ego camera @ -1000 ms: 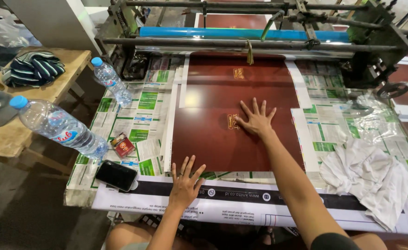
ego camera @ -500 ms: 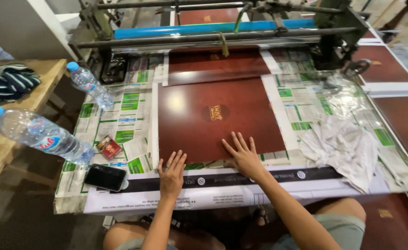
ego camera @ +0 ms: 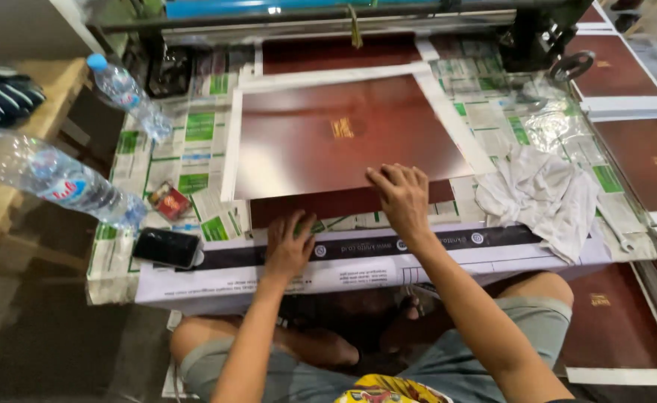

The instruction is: The person aligns large printed sheets with white borders on the laminating machine table and smooths them flat with both hands, then feeds each sheet edge into the laminating rollers, repeating the process sheet after sheet. At one point the person briefly handles a phone and money before returning to feeding sheets.

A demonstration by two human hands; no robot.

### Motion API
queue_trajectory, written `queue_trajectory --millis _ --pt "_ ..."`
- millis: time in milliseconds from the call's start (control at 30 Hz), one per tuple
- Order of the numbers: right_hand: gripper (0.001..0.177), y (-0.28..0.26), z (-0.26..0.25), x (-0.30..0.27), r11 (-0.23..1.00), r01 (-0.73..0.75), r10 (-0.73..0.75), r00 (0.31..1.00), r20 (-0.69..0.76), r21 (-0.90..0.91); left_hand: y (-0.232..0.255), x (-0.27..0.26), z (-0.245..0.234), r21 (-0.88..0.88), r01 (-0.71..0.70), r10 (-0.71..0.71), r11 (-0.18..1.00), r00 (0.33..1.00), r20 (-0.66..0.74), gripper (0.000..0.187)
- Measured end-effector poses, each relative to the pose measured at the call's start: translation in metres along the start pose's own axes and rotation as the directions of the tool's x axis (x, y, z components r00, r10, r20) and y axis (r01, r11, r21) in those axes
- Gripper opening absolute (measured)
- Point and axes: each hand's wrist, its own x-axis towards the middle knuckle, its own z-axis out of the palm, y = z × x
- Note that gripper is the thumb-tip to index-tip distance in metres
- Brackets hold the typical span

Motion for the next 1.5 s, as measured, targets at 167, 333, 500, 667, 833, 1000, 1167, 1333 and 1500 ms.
queue_trajectory --millis 167,333,500,667,833,1000,1167,1333,1500 --pt "0.056 0.007 0.054 -0.032 0.983 0.088 -0.076 0.994 0.083 -0.161 -0.011 0.002 -0.008 -0.016 0.020 -0.019 1.000 0.996 0.083 0.050" --pt "0.078 0.009 0.068 -0.029 0.979 0.004 0.033 0.984 0.177 -0.206 -0.010 0.004 -0.009 -0.039 0.033 -0.029 0.999 0.996 0.088 0.053" --pt "0.081 0.021 0.087 0.013 0.975 -0.028 0.074 0.977 0.201 -0.222 -0.012 0.005 -0.005 -0.016 0.043 -0.042 0.999 0.997 0.068 0.056" --pt "0.083 0.029 0.096 0.048 0.975 -0.084 0.139 0.954 0.265 -0.208 -0.012 0.009 -0.008 -0.009 0.115 -0.114 0.993 0.988 0.100 0.053" --pt "0.084 0.040 0.102 0.074 0.972 -0.115 0.176 0.932 0.315 -0.203 -0.014 0.010 -0.005 -0.051 0.170 -0.161 0.984 0.977 0.139 0.050" --pt "0.086 0.046 0.101 0.092 0.976 -0.116 0.180 0.907 0.381 -0.186 -0.011 0.010 -0.007 -0.050 0.175 -0.167 0.983 0.978 0.124 0.049" --pt "0.087 0.054 0.105 0.102 0.978 -0.100 0.166 0.903 0.396 -0.182 -0.015 0.009 0.000 -0.049 0.172 -0.165 0.984 0.979 0.119 0.047" --pt "0.089 0.057 0.110 0.119 0.975 -0.109 0.183 0.886 0.426 -0.191 -0.013 0.009 -0.002 -0.041 0.171 -0.166 0.984 0.980 0.111 0.047" --pt "0.089 0.063 0.114 0.139 0.972 -0.128 0.203 0.880 0.429 -0.197 -0.013 0.011 -0.005 -0.041 0.175 -0.170 0.984 0.980 0.105 0.054"
